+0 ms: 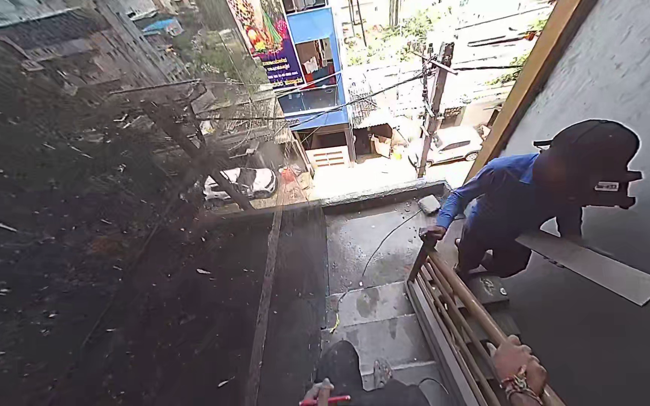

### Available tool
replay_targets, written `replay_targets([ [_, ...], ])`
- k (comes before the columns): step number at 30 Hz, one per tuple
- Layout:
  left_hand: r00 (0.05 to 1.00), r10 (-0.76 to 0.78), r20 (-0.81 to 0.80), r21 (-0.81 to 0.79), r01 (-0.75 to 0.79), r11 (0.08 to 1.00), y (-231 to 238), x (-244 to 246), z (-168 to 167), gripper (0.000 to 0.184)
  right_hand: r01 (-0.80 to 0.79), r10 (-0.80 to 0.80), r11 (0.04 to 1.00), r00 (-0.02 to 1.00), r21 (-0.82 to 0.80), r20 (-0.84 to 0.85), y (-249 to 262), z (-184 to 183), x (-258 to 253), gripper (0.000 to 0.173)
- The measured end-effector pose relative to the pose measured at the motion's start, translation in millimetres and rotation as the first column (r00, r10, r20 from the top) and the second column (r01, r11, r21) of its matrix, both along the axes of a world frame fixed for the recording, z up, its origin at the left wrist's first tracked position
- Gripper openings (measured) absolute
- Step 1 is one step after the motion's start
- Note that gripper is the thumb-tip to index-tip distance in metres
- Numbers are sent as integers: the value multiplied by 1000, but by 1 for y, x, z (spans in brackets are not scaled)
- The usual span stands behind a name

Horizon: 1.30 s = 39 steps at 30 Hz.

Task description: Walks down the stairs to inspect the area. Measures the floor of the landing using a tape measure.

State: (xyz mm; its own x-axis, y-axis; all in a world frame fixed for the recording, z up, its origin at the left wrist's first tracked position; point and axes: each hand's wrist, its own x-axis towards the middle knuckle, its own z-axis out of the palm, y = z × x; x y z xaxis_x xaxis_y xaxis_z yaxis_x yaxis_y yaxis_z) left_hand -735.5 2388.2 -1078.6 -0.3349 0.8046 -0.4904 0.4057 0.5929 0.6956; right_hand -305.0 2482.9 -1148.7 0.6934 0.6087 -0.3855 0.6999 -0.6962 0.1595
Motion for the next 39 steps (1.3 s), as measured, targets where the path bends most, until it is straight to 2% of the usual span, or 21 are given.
replay_targets([
  [3,987,-155,41,78,151,985,26,17,14,30,13,-13,1000,1000,-27,-2,11,1,8,64],
  [5,991,-133,12,111,131,985,45,17,2,29,7,-8,999,1000,-35,-12,21,-5,7,65],
  [8,998,-51,-26,103,53,993,91,2,-35,32,31,-34,999,997,-38,-64,54,-24,-4,68],
  [13,993,-106,-61,106,112,988,157,0,-105,33,44,-44,999,999,-20,-27,113,-69,-7,64],
  [16,996,-63,-65,144,72,987,193,-12,-165,34,2,-4,999,999,42,39,143,-102,-14,61],
  [18,998,-27,-53,113,33,993,216,-24,-202,36,-10,6,998,998,57,69,156,-115,-21,62],
  [19,999,-1,-51,71,5,997,226,-30,-208,37,0,-4,999,998,54,68,160,-117,-25,64],
  [22,997,82,3,-33,-81,996,252,-33,-197,40,57,-58,998,996,6,69,178,-113,-21,70],
  [24,1000,-3,3,-9,3,1000,279,-45,-194,40,64,-63,998,997,-3,49,201,-123,-24,76],
  [26,987,-142,-75,3,143,990,299,-63,-200,36,64,-64,998,998,3,5,214,-139,-32,80],
  [28,974,-200,-109,-14,200,980,320,-66,-207,36,80,-80,997,997,6,-3,231,-150,-31,85],
  [31,990,-76,-120,70,85,994,361,-62,-224,39,152,-148,979,988,137,-40,282,-182,-28,96],
  [33,997,34,-73,119,-25,993,381,-59,-244,40,238,-198,919,968,315,-154,319,-211,-30,104],
  [35,995,76,-64,151,-65,986,393,-54,-274,39,312,-214,796,947,518,-242,353,-242,-32,100],
  [37,994,80,-74,159,-68,985,405,-46,-309,39,305,-196,582,952,754,-234,384,-274,-30,76],
  [38,993,88,-74,153,-75,985,411,-39,-327,39,226,-187,483,970,846,-153,394,-287,-28,61],
  [39,992,103,-70,144,-92,985,422,-32,-346,39,138,-186,416,980,899,-64,404,-298,-26,55],
])
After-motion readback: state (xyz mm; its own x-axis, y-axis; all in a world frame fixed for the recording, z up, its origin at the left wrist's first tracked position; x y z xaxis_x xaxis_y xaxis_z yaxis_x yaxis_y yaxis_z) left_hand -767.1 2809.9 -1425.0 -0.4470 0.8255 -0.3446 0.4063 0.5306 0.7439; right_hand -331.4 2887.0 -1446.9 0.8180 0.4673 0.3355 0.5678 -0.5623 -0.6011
